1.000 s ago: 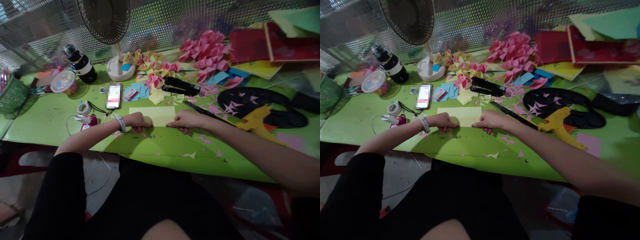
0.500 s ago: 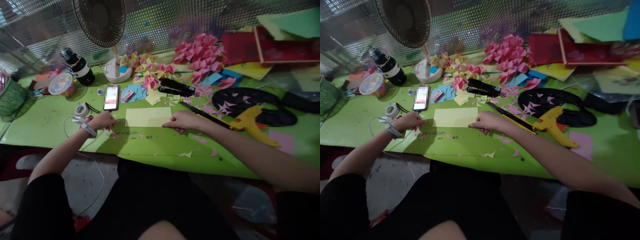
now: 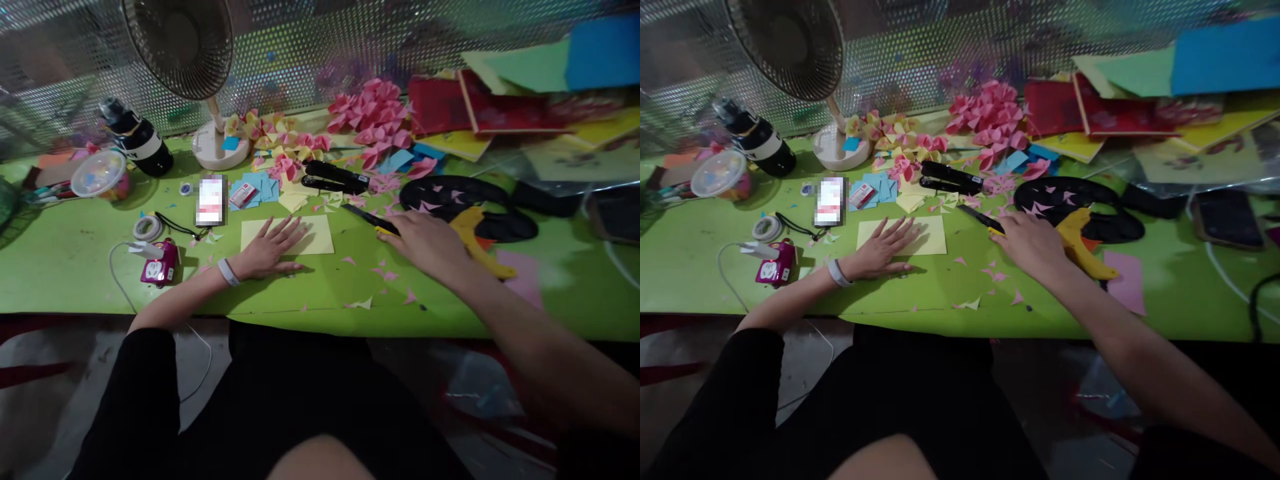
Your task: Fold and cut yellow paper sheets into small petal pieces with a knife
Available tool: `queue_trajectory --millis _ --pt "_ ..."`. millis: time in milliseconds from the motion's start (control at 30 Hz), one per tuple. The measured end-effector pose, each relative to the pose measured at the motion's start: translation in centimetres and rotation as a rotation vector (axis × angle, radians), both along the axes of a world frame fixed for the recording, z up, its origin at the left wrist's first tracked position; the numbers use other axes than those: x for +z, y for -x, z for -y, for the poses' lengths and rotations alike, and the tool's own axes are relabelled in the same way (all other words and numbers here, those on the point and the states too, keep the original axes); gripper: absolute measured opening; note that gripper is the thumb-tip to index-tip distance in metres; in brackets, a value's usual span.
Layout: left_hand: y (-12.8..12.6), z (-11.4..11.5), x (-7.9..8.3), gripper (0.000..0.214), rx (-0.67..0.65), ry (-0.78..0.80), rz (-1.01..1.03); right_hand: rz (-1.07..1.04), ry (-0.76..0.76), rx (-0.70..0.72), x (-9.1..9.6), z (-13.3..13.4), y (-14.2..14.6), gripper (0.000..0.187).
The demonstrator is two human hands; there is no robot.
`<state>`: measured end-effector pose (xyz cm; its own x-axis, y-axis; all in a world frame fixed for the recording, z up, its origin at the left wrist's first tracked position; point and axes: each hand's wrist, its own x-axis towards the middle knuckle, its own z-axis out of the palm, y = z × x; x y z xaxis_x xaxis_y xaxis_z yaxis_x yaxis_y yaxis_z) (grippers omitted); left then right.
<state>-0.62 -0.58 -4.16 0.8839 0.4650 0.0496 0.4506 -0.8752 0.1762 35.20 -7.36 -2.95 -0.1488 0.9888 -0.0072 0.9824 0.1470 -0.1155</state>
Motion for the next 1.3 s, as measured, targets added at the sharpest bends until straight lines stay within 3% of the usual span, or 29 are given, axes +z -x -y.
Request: queue_trajectory --millis 200,433,633,800,1067,1300 --pt "1.1 0.9 -0.3 0.092 -0.051 -0.041 -0.048 -0.067 0.004 -0.002 -2.0 -0.5 -1.7 0.048" --pt "1.1 1.1 0.0 0.089 -0.043 -0.031 -0.052 -0.138 -0.166 0.165 -2.0 0.5 -0.8 0.039" --pt "1.1 1.1 0.0 0.089 -0.035 -0.016 -0.027 -0.092 -0.175 0.286 -2.1 0.5 -0.1 0.039" --pt "0.9 1.2 0.1 0.089 -0.030 0.012 -0.037 -0.112 -0.146 0.399 -1.4 2.4 -0.2 0.038" --pt "0.8 1.2 0.2 0.084 -0.032 -0.018 -0.050 -0.109 -0.165 0.419 -1.7 3.0 1.8 0.037" --pt "0.6 1.2 0.5 0.085 -0.030 0.000 -0.066 -0.117 -0.191 0.408 -1.7 4.2 1.4 0.037"
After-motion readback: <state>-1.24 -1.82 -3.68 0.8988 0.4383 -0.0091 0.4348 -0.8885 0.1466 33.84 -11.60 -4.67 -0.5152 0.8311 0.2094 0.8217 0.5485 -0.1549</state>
